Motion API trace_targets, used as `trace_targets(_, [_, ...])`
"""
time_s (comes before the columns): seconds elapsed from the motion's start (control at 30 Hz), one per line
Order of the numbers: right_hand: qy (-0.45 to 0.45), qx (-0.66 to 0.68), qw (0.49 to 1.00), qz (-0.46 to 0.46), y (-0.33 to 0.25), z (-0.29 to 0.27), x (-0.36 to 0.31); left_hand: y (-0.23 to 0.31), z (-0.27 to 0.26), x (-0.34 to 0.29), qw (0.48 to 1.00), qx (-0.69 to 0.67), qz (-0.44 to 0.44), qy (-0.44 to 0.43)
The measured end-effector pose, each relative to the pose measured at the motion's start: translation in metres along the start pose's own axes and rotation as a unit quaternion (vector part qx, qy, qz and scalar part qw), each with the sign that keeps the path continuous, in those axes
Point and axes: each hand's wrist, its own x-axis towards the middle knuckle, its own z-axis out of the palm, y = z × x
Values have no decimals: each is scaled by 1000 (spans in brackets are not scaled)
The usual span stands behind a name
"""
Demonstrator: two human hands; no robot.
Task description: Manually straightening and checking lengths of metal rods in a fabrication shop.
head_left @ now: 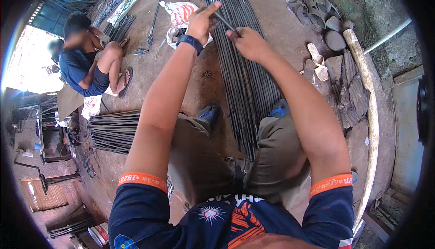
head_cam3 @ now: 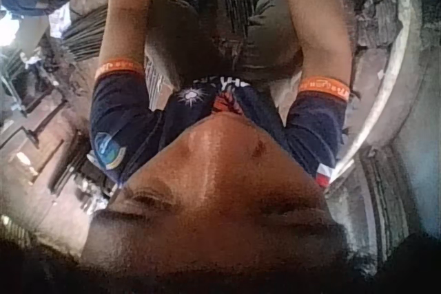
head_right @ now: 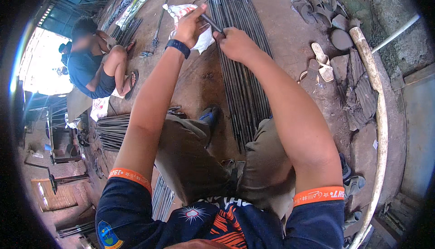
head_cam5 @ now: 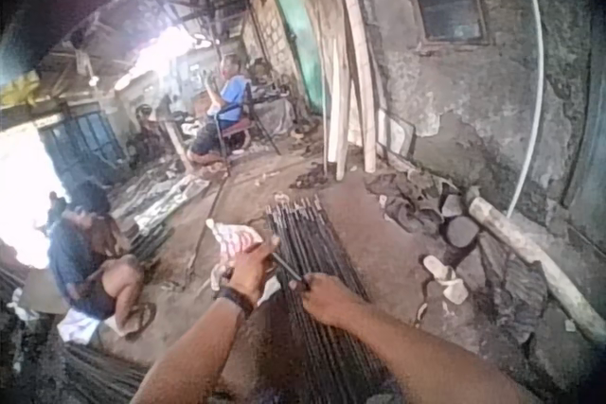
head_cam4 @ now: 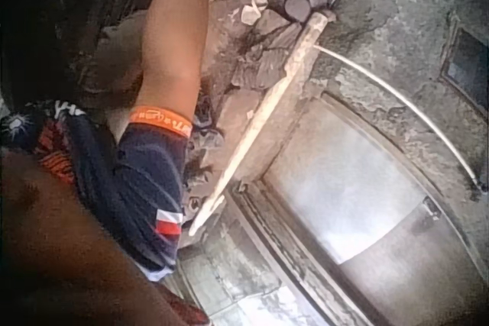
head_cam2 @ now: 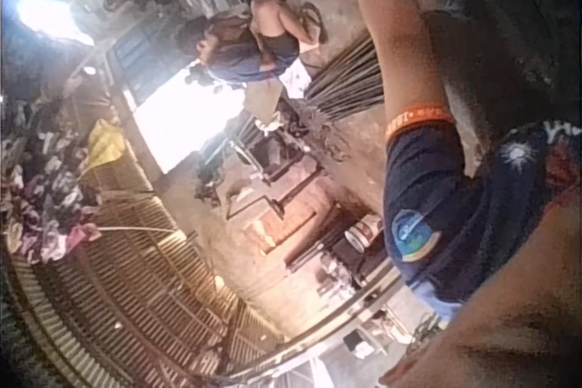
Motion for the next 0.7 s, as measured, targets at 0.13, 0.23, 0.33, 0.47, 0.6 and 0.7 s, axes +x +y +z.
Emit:
trace_targets(0.13, [52, -16, 998, -28, 6, 5, 5, -17, -25, 5, 990, -129, -23, -52])
trace_targets(0.23, [76, -29, 996, -31, 0, 2, 1, -17, -39, 8, 993, -113, -36, 10])
trace_targets(0.33, [50, -8, 999, -15, -2, -3, -2, -1, -23, 8, 990, -127, -60, -5])
trace_targets(0.47, [41, -4, 999, -22, 1, -2, -2, -1, -1, 2, 998, -35, 46, -39])
trace_targets(0.6, [66, -17, 997, -27, -3, -2, -1, -13, -38, 5, 999, -19, 30, -22])
trace_targets(0.7, [52, -20, 998, -11, -12, -4, -1, -14, -47, 8, 992, 47, 22, 114])
